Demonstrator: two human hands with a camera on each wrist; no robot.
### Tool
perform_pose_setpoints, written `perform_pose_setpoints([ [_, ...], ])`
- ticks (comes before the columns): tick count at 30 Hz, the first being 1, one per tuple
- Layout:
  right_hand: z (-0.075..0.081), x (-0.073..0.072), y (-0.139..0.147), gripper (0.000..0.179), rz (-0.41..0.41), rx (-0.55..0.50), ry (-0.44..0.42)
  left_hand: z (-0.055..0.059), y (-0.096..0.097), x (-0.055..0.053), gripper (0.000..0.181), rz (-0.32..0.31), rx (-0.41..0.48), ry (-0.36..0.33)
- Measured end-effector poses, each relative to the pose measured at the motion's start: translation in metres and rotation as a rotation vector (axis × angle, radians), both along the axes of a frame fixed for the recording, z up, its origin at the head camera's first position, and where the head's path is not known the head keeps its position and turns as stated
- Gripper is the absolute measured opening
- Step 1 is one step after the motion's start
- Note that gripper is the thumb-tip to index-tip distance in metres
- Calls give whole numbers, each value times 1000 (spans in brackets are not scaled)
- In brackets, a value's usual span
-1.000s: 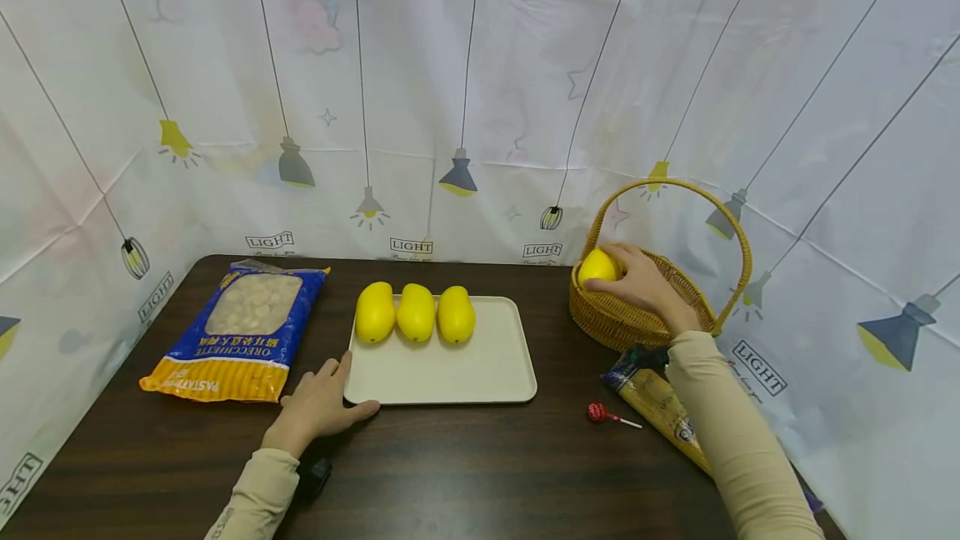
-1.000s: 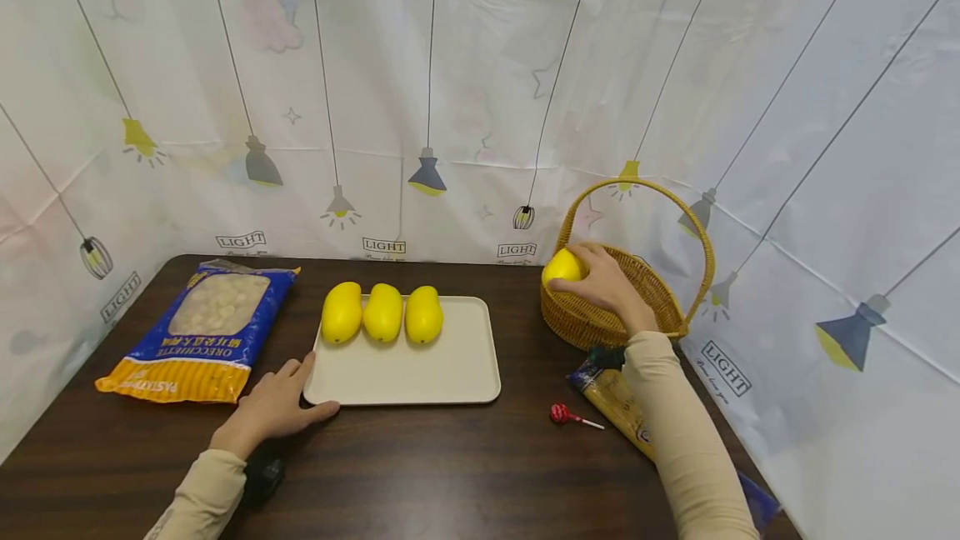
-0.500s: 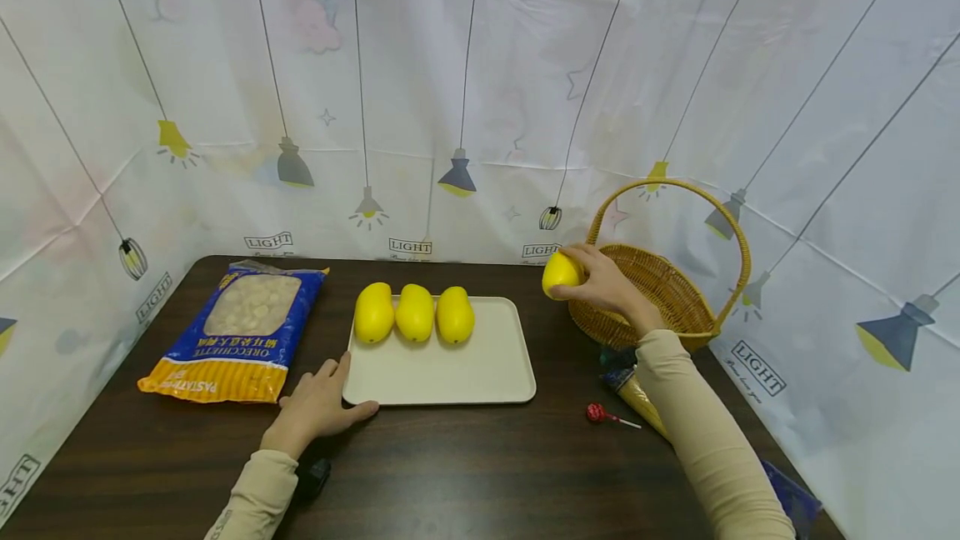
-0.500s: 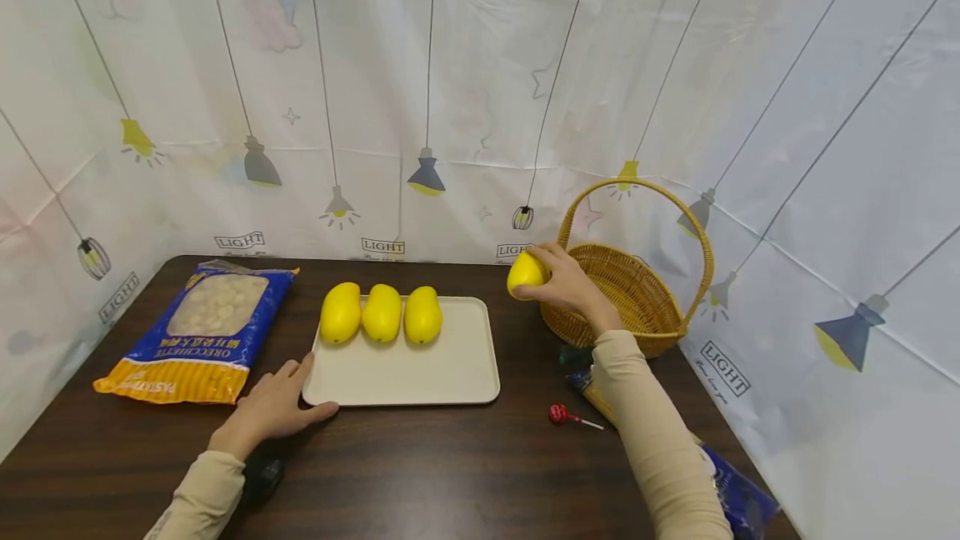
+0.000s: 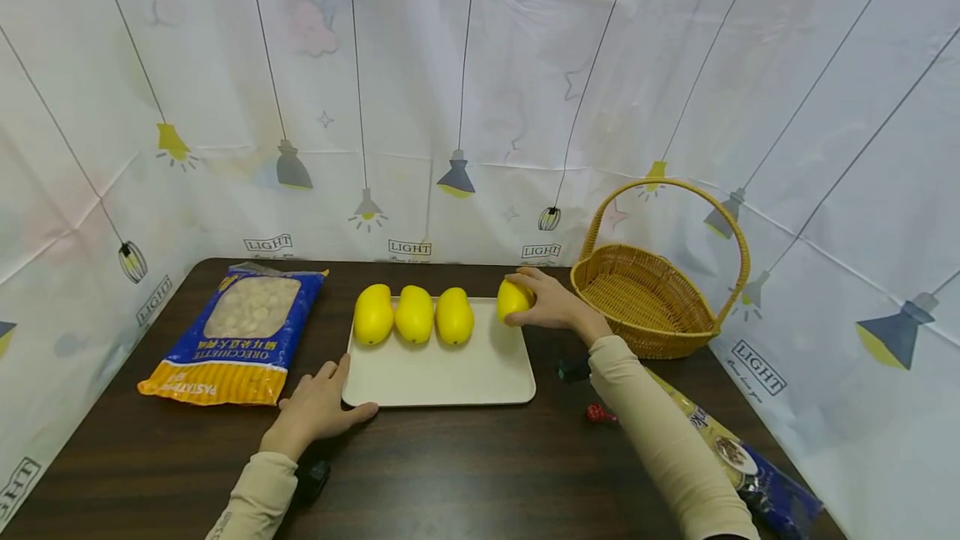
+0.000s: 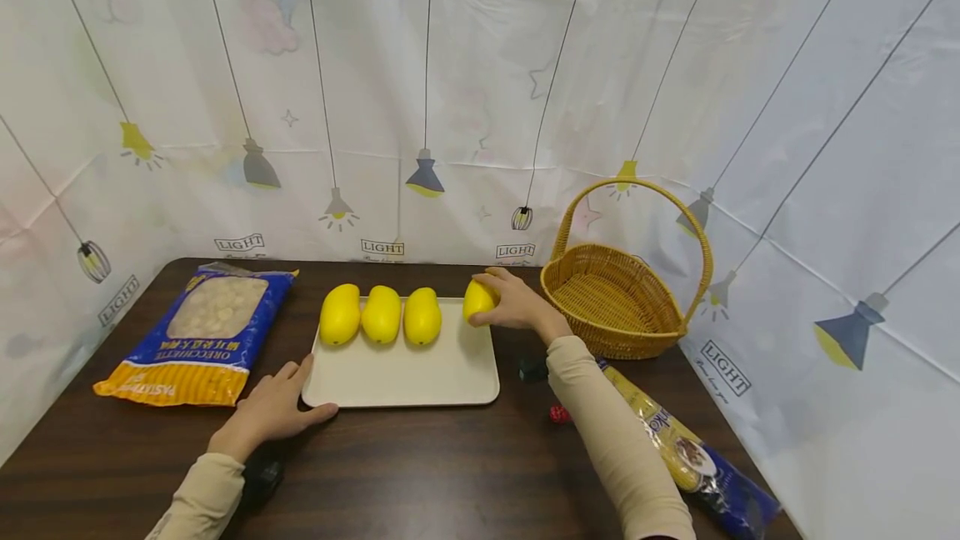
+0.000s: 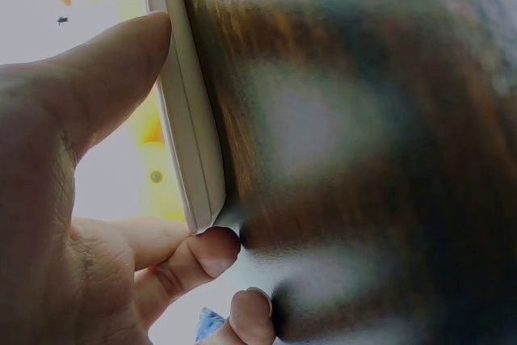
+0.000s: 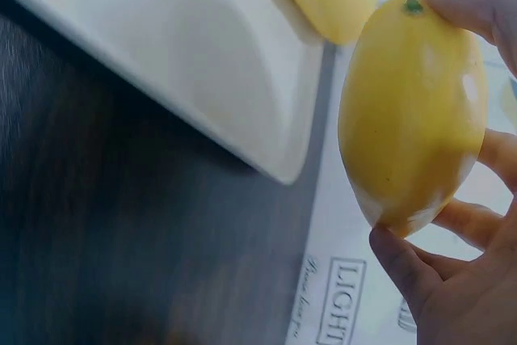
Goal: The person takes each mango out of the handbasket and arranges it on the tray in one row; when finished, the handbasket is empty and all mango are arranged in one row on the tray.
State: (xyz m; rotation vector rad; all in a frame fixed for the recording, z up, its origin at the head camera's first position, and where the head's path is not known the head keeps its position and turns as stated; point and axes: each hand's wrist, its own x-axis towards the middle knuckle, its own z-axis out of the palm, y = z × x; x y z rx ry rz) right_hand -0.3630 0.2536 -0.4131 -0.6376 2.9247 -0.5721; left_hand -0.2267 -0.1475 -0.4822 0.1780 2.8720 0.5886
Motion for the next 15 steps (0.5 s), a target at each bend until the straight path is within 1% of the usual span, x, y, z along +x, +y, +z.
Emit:
perform_pose_setpoints([
  [2, -6, -1, -5, 84, 16, 8, -13, 0, 0, 0, 107, 1, 1, -3],
  [8, -18, -3, -14, 86, 29, 20, -54, 2, 1, 1, 106, 0, 1, 2],
  [15, -29, -7, -23, 86, 54, 40, -91, 3, 1, 1, 107, 4, 1, 0],
])
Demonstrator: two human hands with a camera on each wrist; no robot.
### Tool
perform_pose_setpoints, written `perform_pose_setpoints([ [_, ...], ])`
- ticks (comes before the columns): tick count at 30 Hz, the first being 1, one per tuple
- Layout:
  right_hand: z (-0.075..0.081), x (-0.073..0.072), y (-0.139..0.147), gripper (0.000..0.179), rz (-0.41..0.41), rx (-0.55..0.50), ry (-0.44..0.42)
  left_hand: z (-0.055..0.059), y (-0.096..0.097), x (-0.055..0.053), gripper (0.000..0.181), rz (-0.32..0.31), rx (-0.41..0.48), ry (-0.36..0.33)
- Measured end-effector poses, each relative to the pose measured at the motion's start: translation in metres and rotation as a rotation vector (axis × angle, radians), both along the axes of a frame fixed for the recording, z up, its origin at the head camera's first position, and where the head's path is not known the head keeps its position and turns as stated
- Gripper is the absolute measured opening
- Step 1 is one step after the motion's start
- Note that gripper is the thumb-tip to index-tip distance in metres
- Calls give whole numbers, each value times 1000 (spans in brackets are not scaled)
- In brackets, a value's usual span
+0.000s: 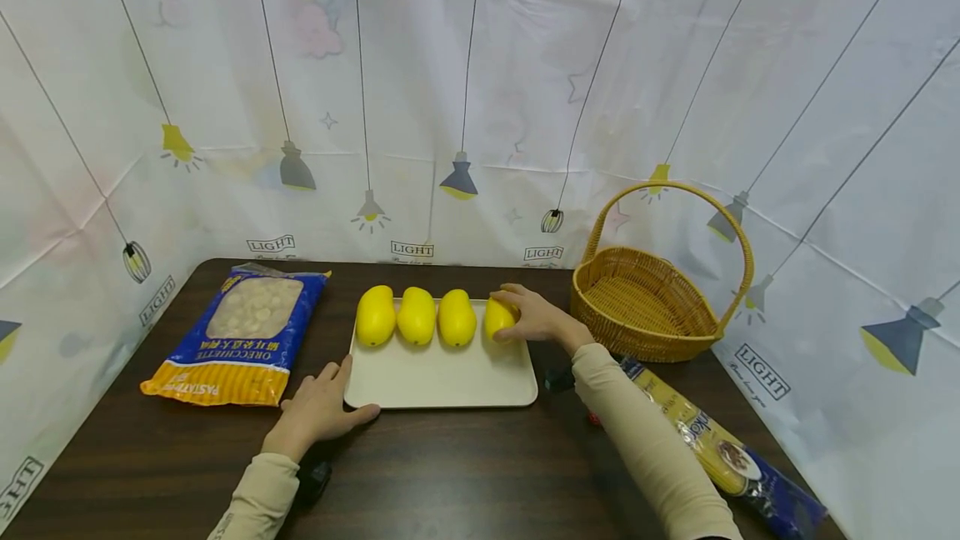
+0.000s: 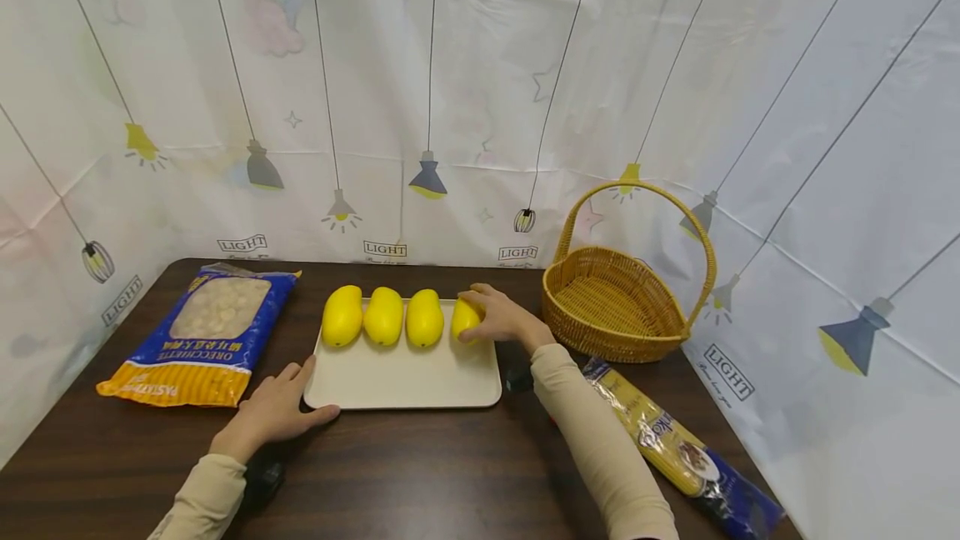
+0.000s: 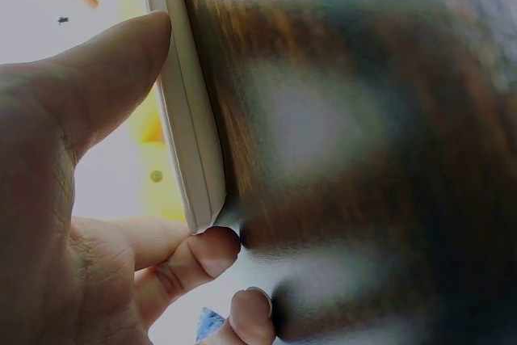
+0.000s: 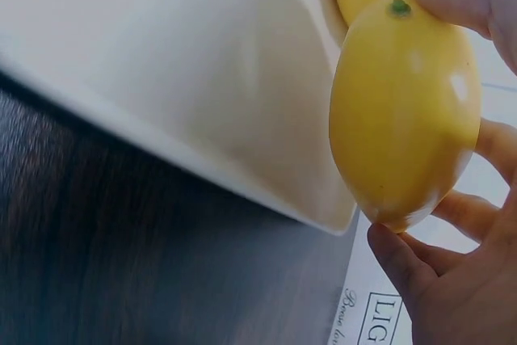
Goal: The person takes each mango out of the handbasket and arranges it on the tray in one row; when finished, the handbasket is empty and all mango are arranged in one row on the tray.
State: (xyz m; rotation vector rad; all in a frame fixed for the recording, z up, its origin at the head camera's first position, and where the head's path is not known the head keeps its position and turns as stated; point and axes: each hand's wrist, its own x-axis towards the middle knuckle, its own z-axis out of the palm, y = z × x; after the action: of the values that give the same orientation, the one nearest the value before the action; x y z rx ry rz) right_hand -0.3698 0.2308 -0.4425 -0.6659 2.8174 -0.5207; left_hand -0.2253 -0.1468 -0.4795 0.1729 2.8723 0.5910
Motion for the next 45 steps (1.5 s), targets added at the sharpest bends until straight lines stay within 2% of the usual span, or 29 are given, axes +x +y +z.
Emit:
perform_pose_setpoints([
  [18, -13, -4, -8, 87, 17, 16, -18, -2, 2, -2, 106, -11, 4, 5],
  [24, -10, -3, -4, 90, 20, -6, -26, -2, 4, -4, 105, -24, 7, 19],
  [28, -6, -1, 0, 92, 22, 4, 7, -2, 5, -4, 106, -29, 7, 16],
  [31, -1, 6, 4, 89, -1, -27, 32, -2, 4, -5, 106, -32, 5, 12],
  [35, 6, 20, 12, 81, -71, -75, 57, -2, 2, -6, 106, -27, 3, 6],
  [39, 9, 34, 23, 77, -145, -63, 100, 0, -1, -6, 106, -30, 7, 13],
  [42, 13, 48, 32, 78, -200, -50, 128, 1, -4, -6, 104, -50, 13, 46],
  [45, 19, 63, 41, 80, -248, -48, 145, 3, -6, -5, 99, -70, -6, 110],
])
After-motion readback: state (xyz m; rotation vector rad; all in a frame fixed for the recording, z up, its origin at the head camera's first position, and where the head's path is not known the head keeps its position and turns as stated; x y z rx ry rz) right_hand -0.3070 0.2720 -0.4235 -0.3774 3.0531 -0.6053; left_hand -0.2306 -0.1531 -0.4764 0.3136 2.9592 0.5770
